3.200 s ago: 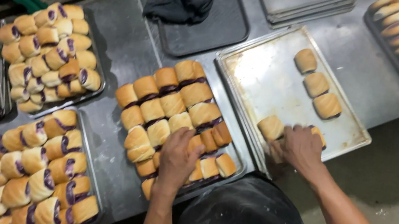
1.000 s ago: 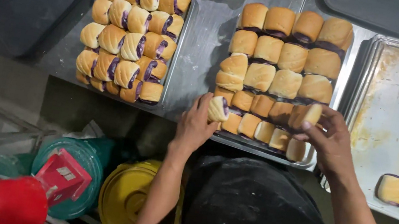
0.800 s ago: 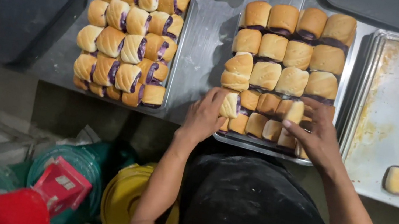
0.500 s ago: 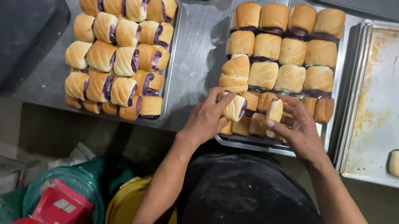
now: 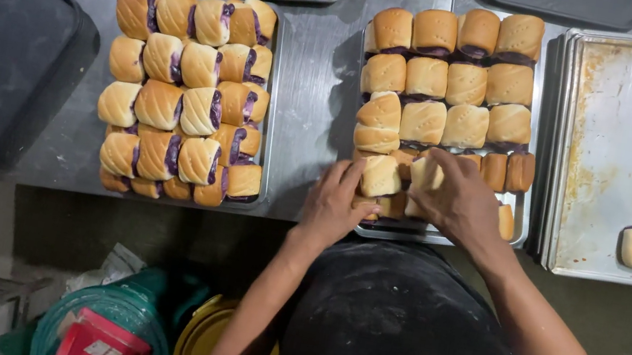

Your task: Arranging baked bread rolls on metal trays in a bakery.

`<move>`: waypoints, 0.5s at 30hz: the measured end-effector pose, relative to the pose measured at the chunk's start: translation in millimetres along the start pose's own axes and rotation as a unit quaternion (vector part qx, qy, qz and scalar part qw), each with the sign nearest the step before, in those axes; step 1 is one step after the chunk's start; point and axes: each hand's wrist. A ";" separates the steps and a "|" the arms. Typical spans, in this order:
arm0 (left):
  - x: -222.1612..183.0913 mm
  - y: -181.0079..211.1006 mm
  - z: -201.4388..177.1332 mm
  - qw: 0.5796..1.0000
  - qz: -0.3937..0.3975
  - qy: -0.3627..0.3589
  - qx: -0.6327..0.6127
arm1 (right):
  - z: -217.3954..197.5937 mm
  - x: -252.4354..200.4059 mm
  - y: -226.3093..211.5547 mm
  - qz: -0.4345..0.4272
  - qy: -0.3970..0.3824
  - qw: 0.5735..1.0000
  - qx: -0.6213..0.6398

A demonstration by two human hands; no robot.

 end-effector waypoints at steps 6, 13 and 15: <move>1.0 -22.1 17.2 0.998 -0.012 0.046 -0.042 | 7.4 4.8 -8.4 -0.066 0.040 0.996 -0.052; 3.8 -25.6 9.4 0.997 -0.001 0.029 -0.068 | 10.3 7.6 -8.3 -0.123 0.022 0.988 -0.091; 5.2 -26.7 12.3 0.998 -0.001 0.029 -0.064 | 17.2 8.8 -2.8 -0.120 0.027 0.989 -0.084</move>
Point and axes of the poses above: each hand's wrist, its own x-axis towards the middle knuckle, its own z-axis out of the palm, y = z × x, and after that the axes turned 2 degrees about y, right-handed
